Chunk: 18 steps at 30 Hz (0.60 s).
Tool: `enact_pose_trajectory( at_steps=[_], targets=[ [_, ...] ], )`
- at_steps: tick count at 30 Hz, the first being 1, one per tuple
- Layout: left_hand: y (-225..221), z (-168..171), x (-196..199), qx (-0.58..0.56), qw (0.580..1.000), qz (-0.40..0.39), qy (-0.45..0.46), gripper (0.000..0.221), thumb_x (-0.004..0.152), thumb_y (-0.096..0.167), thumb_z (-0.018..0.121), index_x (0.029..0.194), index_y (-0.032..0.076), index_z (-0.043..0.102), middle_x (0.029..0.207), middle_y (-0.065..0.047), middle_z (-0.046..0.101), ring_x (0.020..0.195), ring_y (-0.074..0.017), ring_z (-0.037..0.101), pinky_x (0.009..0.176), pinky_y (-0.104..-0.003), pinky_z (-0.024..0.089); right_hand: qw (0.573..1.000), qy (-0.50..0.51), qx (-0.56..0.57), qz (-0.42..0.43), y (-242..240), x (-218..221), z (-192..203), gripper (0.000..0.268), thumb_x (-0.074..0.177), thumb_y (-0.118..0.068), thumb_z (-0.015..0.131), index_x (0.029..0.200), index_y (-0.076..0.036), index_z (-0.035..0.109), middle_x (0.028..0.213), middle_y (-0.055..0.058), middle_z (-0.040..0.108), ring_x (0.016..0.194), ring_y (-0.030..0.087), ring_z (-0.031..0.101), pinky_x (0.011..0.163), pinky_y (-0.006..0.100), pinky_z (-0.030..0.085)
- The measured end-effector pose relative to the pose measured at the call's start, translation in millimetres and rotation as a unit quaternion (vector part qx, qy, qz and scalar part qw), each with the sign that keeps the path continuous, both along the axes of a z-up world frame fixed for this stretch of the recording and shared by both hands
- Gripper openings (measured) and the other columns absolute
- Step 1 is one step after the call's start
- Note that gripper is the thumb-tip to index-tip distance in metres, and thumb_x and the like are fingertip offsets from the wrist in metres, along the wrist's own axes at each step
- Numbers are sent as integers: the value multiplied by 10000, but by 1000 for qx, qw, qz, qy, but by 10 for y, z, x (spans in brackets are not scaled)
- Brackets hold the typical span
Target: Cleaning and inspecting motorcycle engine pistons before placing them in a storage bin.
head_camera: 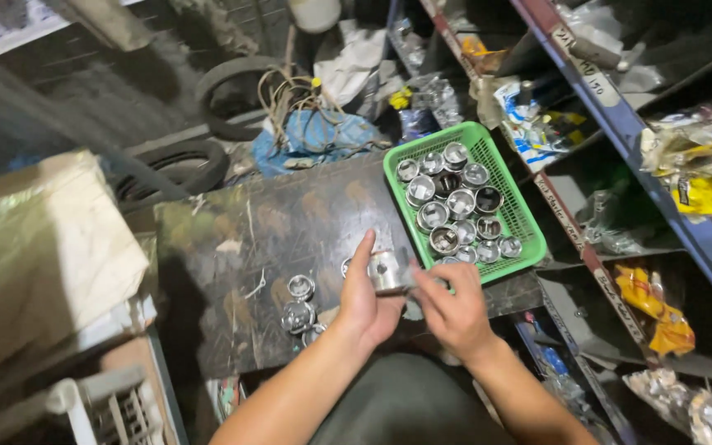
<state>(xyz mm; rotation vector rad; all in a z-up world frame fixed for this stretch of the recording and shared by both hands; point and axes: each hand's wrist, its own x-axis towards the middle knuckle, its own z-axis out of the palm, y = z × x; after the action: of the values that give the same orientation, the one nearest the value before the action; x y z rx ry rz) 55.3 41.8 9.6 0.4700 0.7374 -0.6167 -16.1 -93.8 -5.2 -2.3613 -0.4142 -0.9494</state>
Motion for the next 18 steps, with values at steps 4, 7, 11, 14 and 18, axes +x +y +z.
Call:
enact_pose_trajectory(
  at_steps=[4,7,11,14,18],
  targets=[
    [-95,-61,19,11,999,2,-41,352,892,386,704,948,49,618,878,-276,733,766,-347,713,652,-418,520,995,39,94,1,-155,-76,135,240,884,-86,772,1122,-64,774,994,119,686,865,318,674,806,443,536],
    [-172,-79,-130,12,998,12,-59,263,919,277,563,1032,59,656,989,-99,668,877,-219,580,852,-334,441,986,110,123,19,-212,-149,485,324,803,60,739,1124,26,717,1070,130,638,863,237,616,769,311,529],
    [-313,-86,-255,63,992,67,-81,232,963,236,542,1023,35,641,972,-114,649,864,-216,579,810,-329,459,984,84,13,155,-333,-32,598,327,815,-58,750,1141,-46,741,1061,92,631,912,241,549,878,382,419],
    [-325,-68,-381,34,991,105,-74,273,941,223,510,1037,-1,634,955,-154,669,846,-251,610,793,-345,482,980,83,10,180,-496,-22,425,336,807,-51,753,1142,-35,731,1054,105,622,886,257,556,873,388,437],
    [-367,59,-453,15,983,161,-82,341,944,230,473,1069,-42,637,908,-184,698,760,-256,631,717,-334,497,951,204,163,168,-743,-44,108,305,825,11,722,1129,-7,737,1087,104,644,912,225,629,809,305,532]
  ],
)
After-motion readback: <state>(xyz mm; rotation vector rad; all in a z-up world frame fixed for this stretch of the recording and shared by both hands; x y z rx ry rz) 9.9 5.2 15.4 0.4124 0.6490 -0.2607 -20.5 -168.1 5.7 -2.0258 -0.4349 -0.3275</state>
